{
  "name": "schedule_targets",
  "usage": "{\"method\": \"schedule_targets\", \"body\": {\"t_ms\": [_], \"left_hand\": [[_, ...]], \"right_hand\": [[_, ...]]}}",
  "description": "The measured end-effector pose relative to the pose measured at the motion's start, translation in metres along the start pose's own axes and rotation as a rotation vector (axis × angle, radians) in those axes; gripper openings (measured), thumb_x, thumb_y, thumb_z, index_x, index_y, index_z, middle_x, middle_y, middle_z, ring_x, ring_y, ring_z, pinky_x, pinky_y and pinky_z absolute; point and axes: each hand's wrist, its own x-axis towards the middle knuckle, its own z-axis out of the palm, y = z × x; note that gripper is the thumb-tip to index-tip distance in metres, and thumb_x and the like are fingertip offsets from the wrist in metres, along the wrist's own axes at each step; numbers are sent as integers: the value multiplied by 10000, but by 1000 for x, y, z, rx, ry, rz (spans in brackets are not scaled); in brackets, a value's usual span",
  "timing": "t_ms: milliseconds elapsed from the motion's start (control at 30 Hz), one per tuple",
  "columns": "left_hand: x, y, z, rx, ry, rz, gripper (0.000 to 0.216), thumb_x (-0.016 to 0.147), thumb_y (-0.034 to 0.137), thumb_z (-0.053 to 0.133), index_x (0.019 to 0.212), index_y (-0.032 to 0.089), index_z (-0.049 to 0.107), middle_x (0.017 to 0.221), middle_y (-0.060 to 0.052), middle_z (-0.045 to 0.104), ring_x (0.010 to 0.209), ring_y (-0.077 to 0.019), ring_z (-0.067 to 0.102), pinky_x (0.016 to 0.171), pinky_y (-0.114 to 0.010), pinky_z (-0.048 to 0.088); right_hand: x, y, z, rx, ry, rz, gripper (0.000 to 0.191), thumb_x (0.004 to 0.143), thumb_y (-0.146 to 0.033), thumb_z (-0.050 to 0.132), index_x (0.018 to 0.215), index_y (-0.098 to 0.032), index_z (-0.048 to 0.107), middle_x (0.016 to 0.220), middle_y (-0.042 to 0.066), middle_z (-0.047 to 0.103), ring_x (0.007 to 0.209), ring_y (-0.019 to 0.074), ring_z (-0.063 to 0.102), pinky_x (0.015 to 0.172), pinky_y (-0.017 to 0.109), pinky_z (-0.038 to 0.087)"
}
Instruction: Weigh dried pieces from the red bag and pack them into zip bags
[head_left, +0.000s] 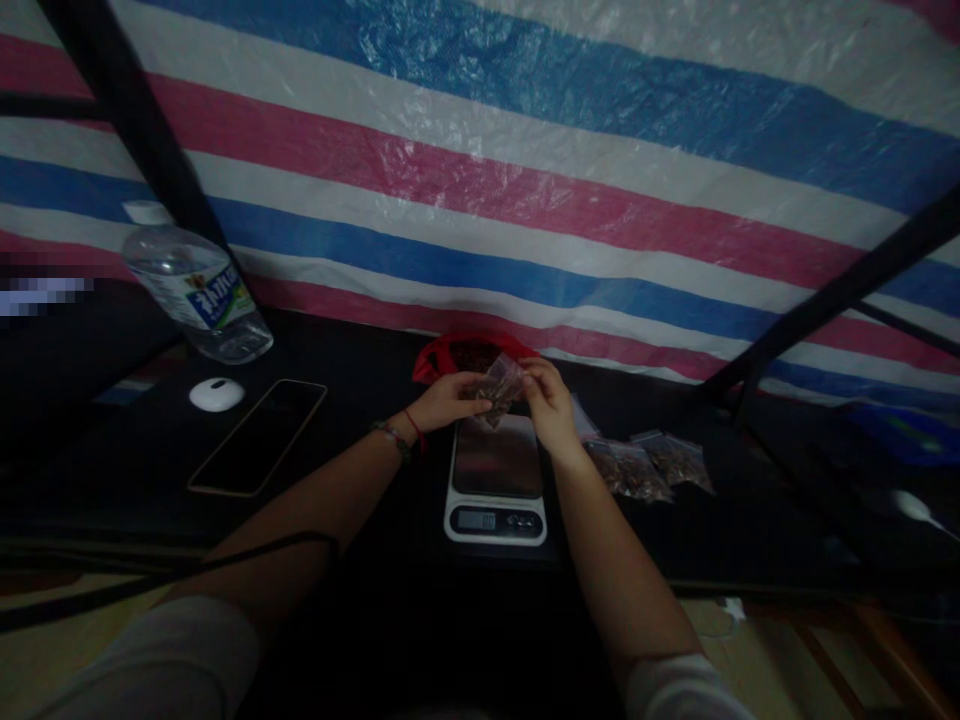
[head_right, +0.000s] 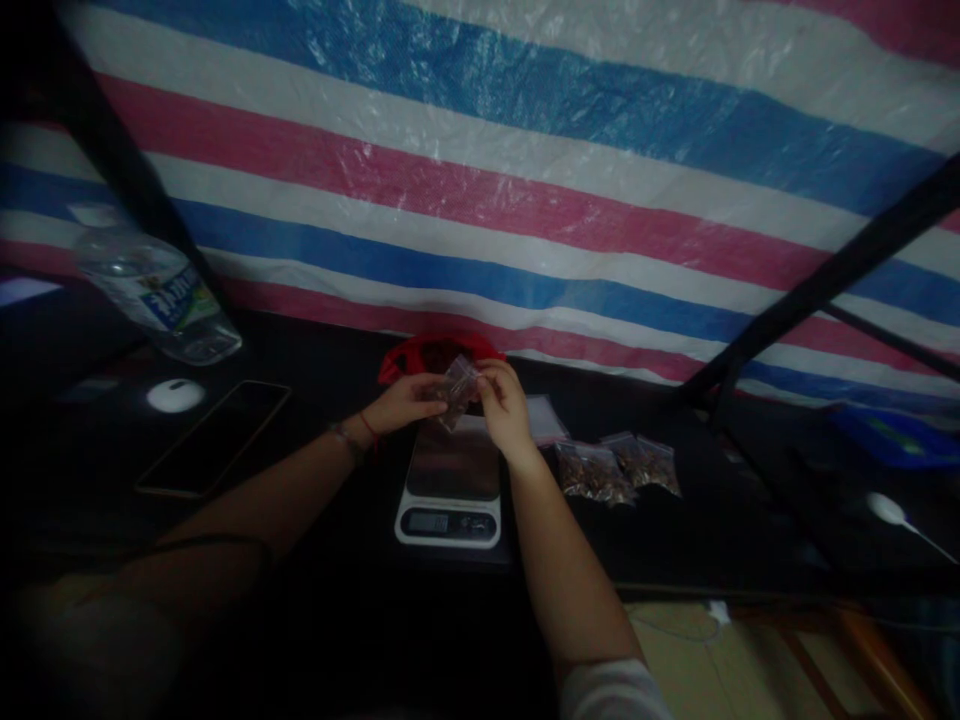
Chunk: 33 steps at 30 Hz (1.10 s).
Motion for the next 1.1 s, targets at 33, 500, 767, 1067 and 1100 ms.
{"method": "schedule_targets", "body": {"t_ms": [33, 500, 767, 1067, 1100], "left_hand": [[0, -1, 2, -13, -4, -25, 482, 658, 362, 757, 1055, 128, 616, 994, -93, 692, 896, -212, 662, 828, -361, 515], [-1, -7, 2, 171, 33, 0, 391, 694, 385, 734, 964, 111, 660, 951, -100, 700, 856, -212, 657, 810, -355, 508], [-3, 0, 9, 176, 87, -18, 391, 697, 491, 702, 845, 129, 684, 841, -70, 705, 760, -188, 652, 725, -317, 527], [0, 5, 7, 201, 322, 34, 327, 741, 474, 660, 804, 154, 664, 754, -21, 664, 712, -145, 603, 694, -273, 494], [1, 4, 7, 191, 332, 22, 308, 731, 458, 674, 774, 154, 660, 722, -11, 652, 687, -137, 591, 675, -264, 486]], "right_hand": [[-1, 2, 1, 21, 23, 59, 205, 877, -369, 487, 890, -195, 593, 1105, 92, 594, 1019, 197, 575, 868, 334, 476], [-10, 8, 16, 331, 98, 319, 281, 721, -442, 672, 836, -185, 663, 790, 32, 689, 707, 165, 632, 695, 311, 529], [-11, 5, 16, 247, 133, 299, 250, 751, -417, 641, 794, -172, 672, 739, 28, 675, 672, 155, 607, 642, 268, 489], [-14, 9, 21, 170, 75, 312, 232, 735, -401, 626, 743, -172, 662, 672, 19, 649, 600, 147, 582, 576, 258, 465], [-14, 9, 21, 153, 78, 308, 224, 741, -393, 618, 737, -173, 662, 674, 20, 650, 603, 148, 584, 580, 258, 466]]}}
